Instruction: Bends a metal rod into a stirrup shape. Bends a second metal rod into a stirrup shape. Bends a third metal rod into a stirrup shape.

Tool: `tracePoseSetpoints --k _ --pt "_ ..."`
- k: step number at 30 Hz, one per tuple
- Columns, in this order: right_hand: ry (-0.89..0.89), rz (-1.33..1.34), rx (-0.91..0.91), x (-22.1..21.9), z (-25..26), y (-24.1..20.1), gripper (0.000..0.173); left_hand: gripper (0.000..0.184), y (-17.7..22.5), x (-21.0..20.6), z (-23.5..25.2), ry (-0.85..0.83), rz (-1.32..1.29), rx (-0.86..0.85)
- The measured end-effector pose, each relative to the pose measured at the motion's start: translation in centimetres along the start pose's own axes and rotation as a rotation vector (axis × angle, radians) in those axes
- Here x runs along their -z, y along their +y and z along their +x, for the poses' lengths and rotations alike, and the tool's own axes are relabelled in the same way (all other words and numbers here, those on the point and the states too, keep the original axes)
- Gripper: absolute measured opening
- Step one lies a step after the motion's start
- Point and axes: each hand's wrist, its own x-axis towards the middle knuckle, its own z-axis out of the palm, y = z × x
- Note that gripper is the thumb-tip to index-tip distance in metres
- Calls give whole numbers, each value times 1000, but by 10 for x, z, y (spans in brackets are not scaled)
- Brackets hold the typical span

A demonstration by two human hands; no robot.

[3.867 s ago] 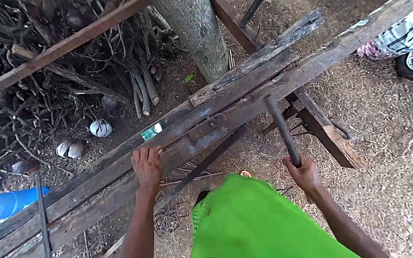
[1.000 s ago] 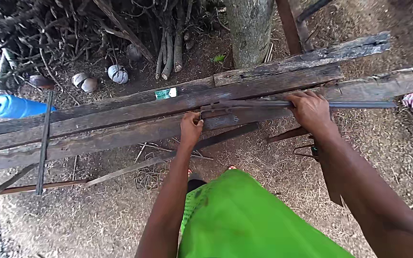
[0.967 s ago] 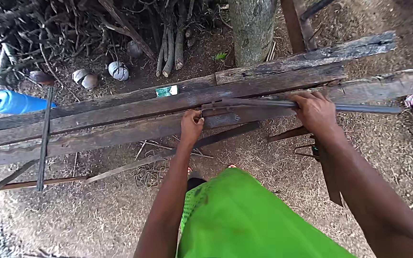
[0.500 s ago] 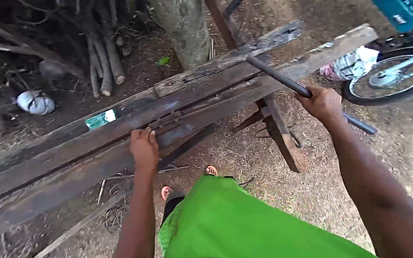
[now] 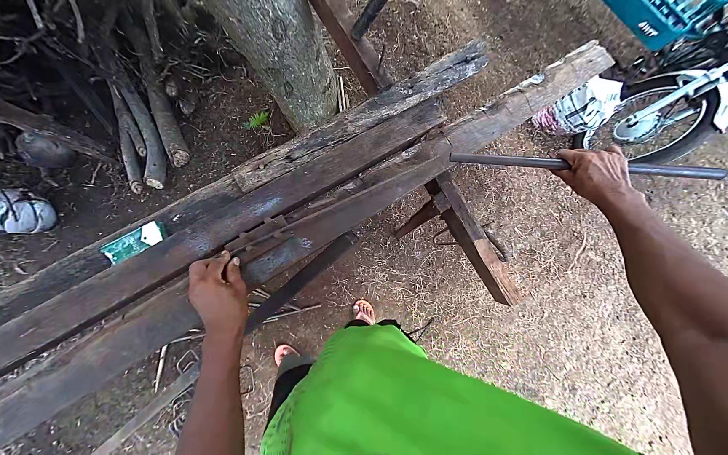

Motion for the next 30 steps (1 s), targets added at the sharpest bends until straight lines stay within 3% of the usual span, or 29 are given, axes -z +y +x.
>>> tracePoseSetpoints --k 14,30 --pt "-30 -75 134 24 63 -8 17 25 0 -4 -2 58 -76 -11" --pt "-6 -74 234 29 83 5 14 25 -6 -8 -4 85 -129 -14"
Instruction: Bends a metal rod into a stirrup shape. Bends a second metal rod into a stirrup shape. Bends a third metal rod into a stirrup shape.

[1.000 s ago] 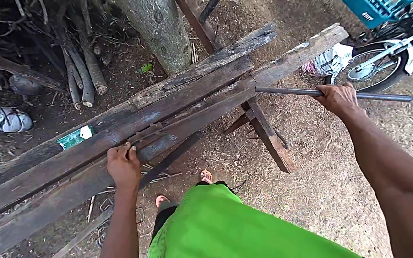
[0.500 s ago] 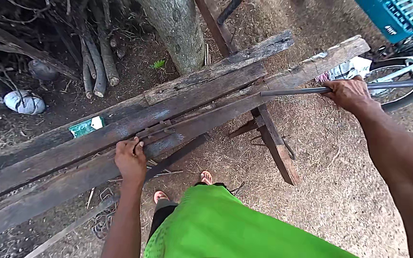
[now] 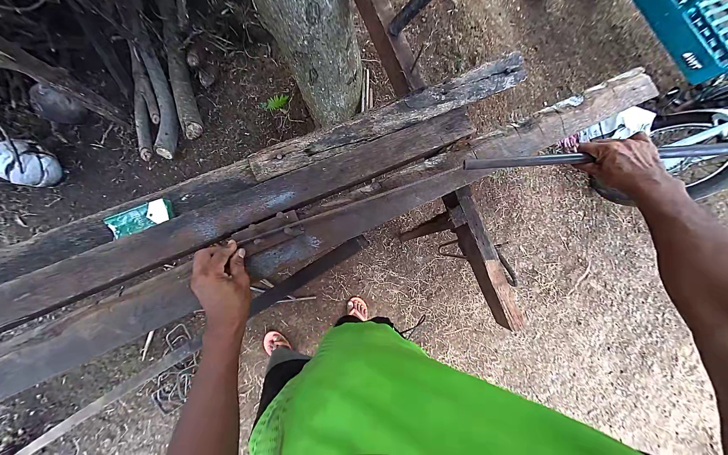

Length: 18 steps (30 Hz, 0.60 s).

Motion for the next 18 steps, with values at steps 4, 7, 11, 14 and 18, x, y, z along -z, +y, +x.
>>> tracePoseSetpoints --k 4,7,11,14,18 --pt "22 24 45 -2 5 -3 13 24 2 1 1 9 2 -1" --pt "21 11 70 -5 10 4 21 23 8 2 2 -9 -9 10" --pt "71 58 90 -31 50 13 24 23 3 2 -1 3 -29 6" --pt "128 53 134 -62 94 38 24 20 1 -1 2 24 -70 -1" --pt "83 41 214 -52 121 42 28 20 -1 -3 3 26 -83 -1"
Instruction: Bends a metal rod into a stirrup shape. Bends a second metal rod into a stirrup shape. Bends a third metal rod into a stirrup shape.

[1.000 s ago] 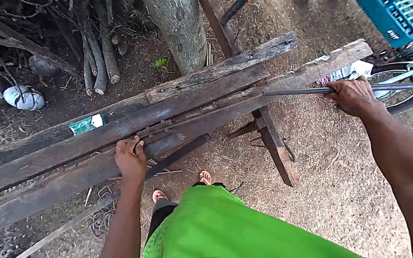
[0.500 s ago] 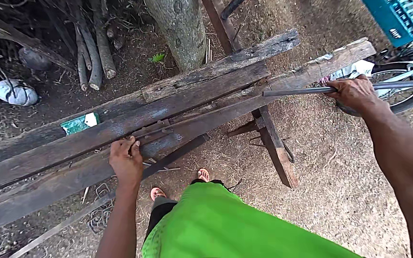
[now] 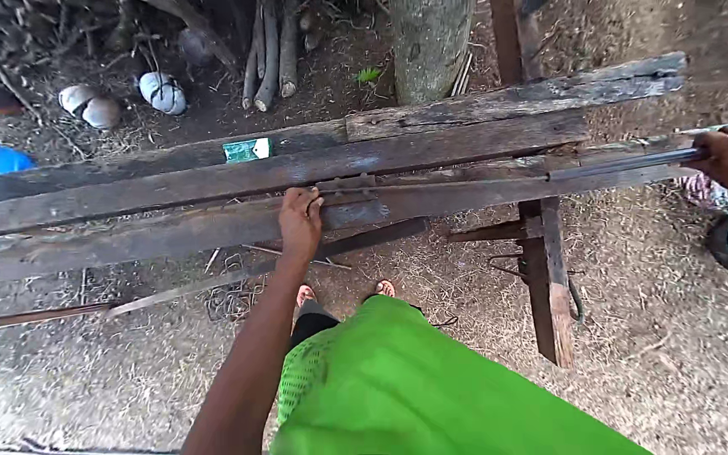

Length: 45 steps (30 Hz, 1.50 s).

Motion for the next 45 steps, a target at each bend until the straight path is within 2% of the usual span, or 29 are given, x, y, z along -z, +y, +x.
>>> tracePoseSetpoints --k 4,7,9,13,17,22,27,31,36,45 --pt "-232 -2 23 47 10 -29 18 19 2 0 1 -2 16 4" --pt "-400 17 -23 66 2 -51 19 19 3 1 1 -8 30 12" --pt "-353 36 -30 63 -13 -56 20 19 4 1 0 -8 25 19" --pt "-144 16 -100 44 -43 -96 19 20 4 0 -1 15 36 -6" --pt "-184 41 -54 19 -44 -88 20 19 7 1 0 11 56 -2" --pt "-212 378 8 17 -38 -55 39 19 6 2 2 -11 67 23" --pt "46 355 83 43 -34 -79 28 21 7 2 2 -43 84 10" --pt "-31 344 249 44 -13 -82 28 22 10 4 1 -33 108 31" --pt "-96 414 366 44 0 -127 28 21 12 5 3 -42 107 62" --pt "2 533 535 38 6 -261 28 21 11 6 3 -42 88 77"
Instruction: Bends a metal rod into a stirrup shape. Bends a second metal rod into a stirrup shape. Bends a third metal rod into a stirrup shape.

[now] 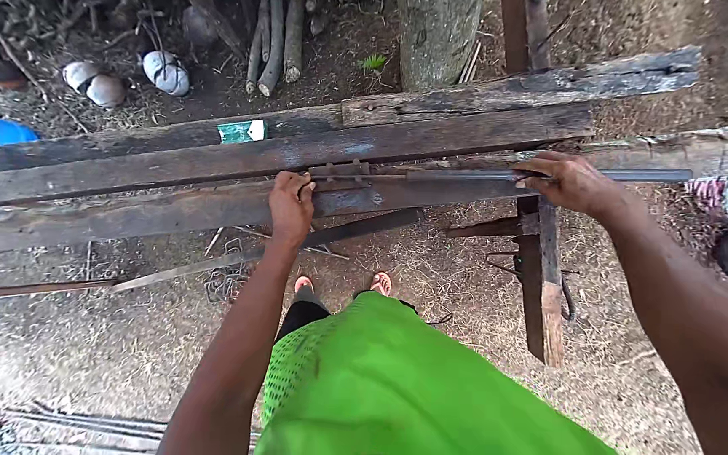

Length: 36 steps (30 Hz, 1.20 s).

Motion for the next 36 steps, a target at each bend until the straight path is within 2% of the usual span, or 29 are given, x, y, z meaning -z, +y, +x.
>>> tracePoseSetpoints --k 6,10,12,15,20,27,32,36 --pt "12 -59 21 -30 31 -37 30 26 -4 5 -1 -47 -40 56" --pt "10 -74 5 -33 30 -41 30 49 -14 10 -7 -69 -171 101" --pt "-7 -59 -19 -31 30 -42 31 53 -15 10 -8 -66 -239 125" --pt "-23 -52 -77 -32 33 -50 35 50 -15 7 -11 -26 -307 139" --pt "-25 -131 -80 -43 29 -65 30 42 -18 -4 -12 72 -375 128" --pt "-59 -292 -41 -46 27 -71 36 42 -22 -2 -8 49 -397 106" --pt "-82 -223 -169 -40 32 -79 40 44 -23 -4 -10 57 -427 100" --pt "-112 -376 -196 -46 31 -80 49 45 -25 -3 -10 51 -436 86"
